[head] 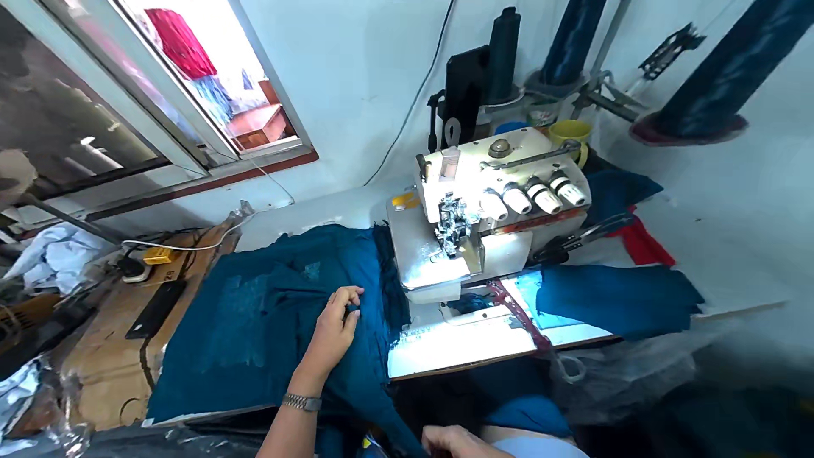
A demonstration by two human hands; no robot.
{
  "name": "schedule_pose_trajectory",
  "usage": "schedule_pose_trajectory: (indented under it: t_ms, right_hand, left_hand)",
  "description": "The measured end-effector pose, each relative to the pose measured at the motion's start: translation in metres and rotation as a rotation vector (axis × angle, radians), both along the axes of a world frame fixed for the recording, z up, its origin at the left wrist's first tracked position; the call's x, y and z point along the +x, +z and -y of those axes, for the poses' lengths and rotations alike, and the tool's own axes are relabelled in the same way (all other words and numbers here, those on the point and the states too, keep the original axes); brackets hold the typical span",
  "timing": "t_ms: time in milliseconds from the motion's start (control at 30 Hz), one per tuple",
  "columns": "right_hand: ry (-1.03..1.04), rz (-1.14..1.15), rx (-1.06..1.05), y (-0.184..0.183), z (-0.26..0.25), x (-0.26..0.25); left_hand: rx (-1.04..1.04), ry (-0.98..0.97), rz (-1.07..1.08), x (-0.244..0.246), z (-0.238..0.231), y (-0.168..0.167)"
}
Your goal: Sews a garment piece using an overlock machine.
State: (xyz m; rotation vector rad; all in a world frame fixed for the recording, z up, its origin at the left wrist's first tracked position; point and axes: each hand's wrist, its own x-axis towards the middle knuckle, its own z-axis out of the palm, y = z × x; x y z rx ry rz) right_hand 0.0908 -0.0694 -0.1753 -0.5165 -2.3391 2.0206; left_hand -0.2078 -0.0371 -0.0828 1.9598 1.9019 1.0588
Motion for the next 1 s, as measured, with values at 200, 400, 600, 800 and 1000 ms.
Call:
schedule_pose_trajectory:
  t_ms: [200,400,600,800,1000]
  right_hand:
    - [-0.371,0.207,0.492,0.021,-0.018,0.075]
    - [-0.677,0.326,0.581,-0.013,-0.006,0.132]
    - [-0.622,0.106,0.645,-0.022,0.002,0.142]
    - [-0.647,0.042,0.528,-0.024,0.000,0.150]
    - [-0.629,-0.002,0.401,-0.030,-0.003,0.158]
  left_hand:
    - [-0.231,-0.543,0.427,0.100,0.047,-0.001]
    - [-0.699,-0.486,0.146,0.188,0.043,-0.104]
    - [-0.560,-0.571,0.233,0.194,0.054,-0.128]
    - [-0.347,-0.503,0.214,0.192,0.059,-0.132]
    - [-0.165,-0.552,0.027,0.194,0.064,-0.133]
